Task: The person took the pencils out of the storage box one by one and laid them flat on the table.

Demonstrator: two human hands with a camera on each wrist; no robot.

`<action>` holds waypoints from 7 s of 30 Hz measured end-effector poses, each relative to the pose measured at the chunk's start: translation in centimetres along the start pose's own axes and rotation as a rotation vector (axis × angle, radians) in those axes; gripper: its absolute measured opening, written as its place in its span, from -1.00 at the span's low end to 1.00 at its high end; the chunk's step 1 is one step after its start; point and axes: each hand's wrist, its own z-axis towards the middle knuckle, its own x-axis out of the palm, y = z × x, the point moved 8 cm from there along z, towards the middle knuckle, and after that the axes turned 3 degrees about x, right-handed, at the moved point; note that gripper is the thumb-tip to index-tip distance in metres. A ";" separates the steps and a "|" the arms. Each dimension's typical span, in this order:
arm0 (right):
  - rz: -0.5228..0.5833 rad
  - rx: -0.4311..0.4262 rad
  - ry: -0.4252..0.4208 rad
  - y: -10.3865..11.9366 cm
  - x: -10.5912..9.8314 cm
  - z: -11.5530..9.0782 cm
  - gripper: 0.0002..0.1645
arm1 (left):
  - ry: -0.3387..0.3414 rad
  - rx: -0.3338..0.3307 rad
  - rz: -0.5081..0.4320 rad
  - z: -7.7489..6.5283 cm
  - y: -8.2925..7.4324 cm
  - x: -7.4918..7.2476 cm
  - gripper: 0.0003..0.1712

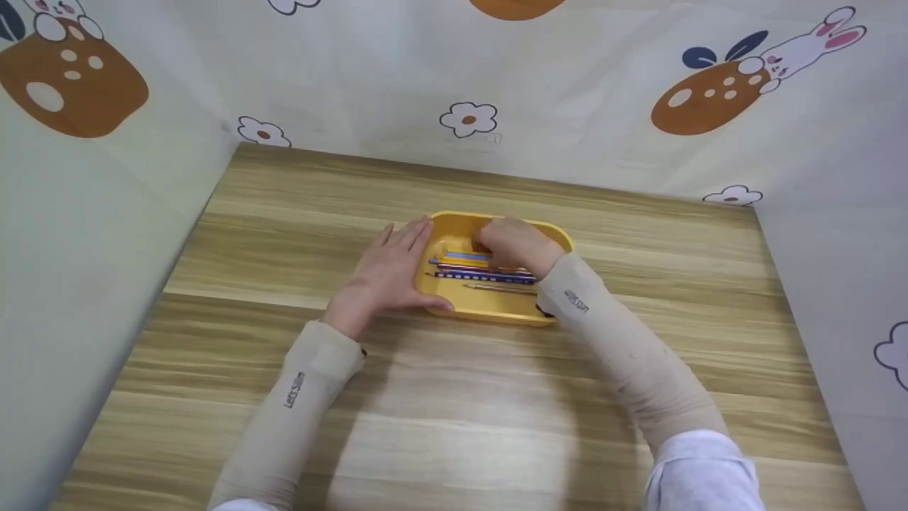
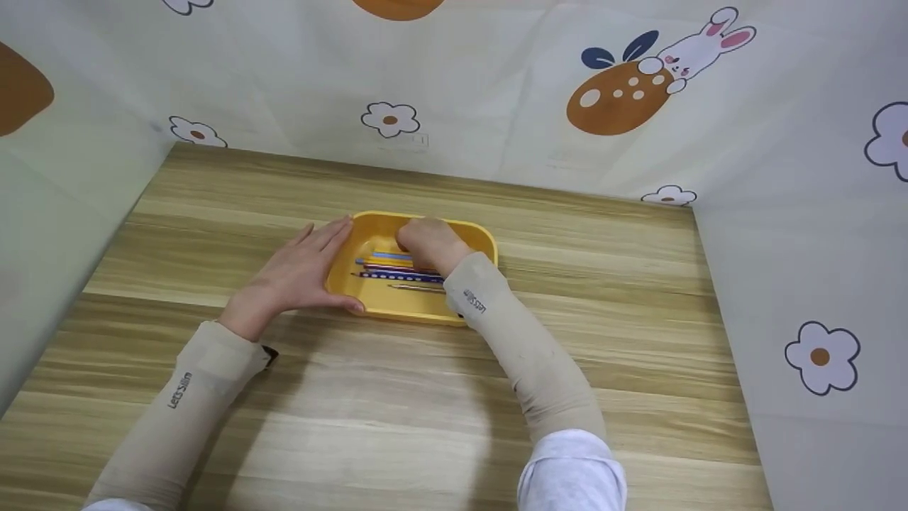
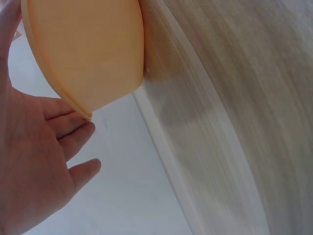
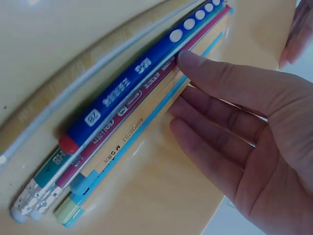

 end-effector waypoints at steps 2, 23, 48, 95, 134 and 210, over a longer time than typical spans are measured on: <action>0.008 0.007 0.002 0.0 0.1 0.0 -0.89 | 0.001 -0.005 -0.013 0.0 0.0 0.0 0.57; 0.156 -0.050 0.028 -0.6 0.7 0.0 -0.91 | 0.008 -0.005 0.007 0.0 0.1 0.2 0.59; 0.236 -0.087 -0.017 -0.9 -1.0 -0.8 -0.89 | 0.003 -0.002 0.013 0.1 0.1 0.1 0.60; 0.288 -0.015 -0.291 -5.3 -8.1 -9.2 -0.87 | -0.005 -0.008 -0.005 0.0 0.1 0.2 0.59; 0.257 0.213 -0.406 -17.2 -3.2 -11.5 -0.86 | -0.016 -0.004 0.008 0.0 0.3 0.0 0.60; 0.463 0.327 -0.318 -21.7 1.7 -13.8 -0.80 | 0.002 -0.016 -0.001 0.1 0.2 0.3 0.60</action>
